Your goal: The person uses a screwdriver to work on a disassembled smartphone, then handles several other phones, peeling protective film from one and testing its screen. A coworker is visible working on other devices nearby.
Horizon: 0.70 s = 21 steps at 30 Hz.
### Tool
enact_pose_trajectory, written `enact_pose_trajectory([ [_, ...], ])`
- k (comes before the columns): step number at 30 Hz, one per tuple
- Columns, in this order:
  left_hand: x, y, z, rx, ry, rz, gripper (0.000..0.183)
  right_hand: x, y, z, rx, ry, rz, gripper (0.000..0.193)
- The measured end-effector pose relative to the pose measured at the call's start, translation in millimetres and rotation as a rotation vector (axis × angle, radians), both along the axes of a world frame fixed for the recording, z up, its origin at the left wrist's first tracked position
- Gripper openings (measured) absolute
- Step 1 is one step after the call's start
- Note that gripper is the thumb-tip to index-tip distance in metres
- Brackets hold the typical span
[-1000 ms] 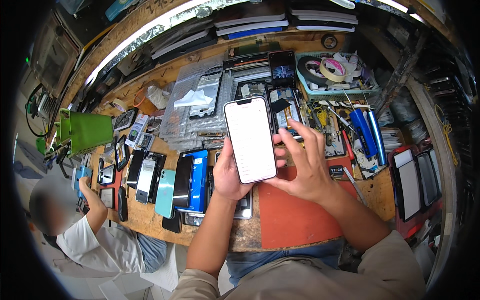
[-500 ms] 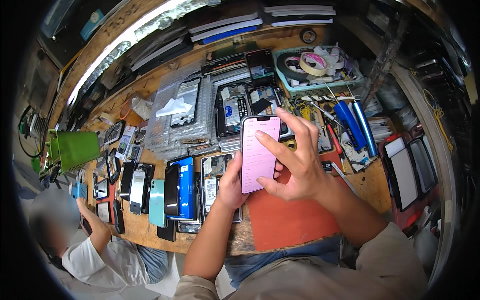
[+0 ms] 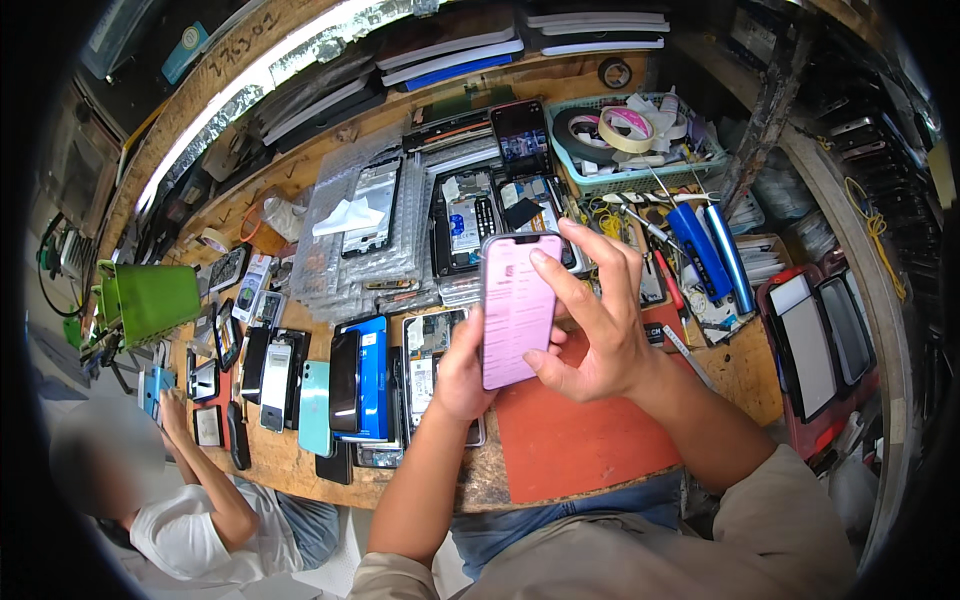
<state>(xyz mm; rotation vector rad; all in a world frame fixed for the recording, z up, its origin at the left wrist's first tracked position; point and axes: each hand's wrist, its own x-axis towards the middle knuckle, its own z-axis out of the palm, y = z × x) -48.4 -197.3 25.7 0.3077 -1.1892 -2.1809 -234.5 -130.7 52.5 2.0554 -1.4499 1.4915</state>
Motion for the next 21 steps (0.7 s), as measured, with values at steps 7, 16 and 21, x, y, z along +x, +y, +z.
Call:
enact_pose_trajectory([
  [7,23.4,-23.2,18.1,0.074,0.303,0.259,0.071,6.7,0.6,-8.6,0.037,-0.031,0.106,0.052],
  [16,18.6,-22.8,11.4,0.24,0.396,0.297,0.068,22.9,7.3,-11.4,0.189,0.051,0.312,0.052],
  [21,10.2,-16.0,9.6,0.201,0.311,0.292,0.067,19.9,2.1,-13.6,0.227,-0.001,0.209,0.072],
])
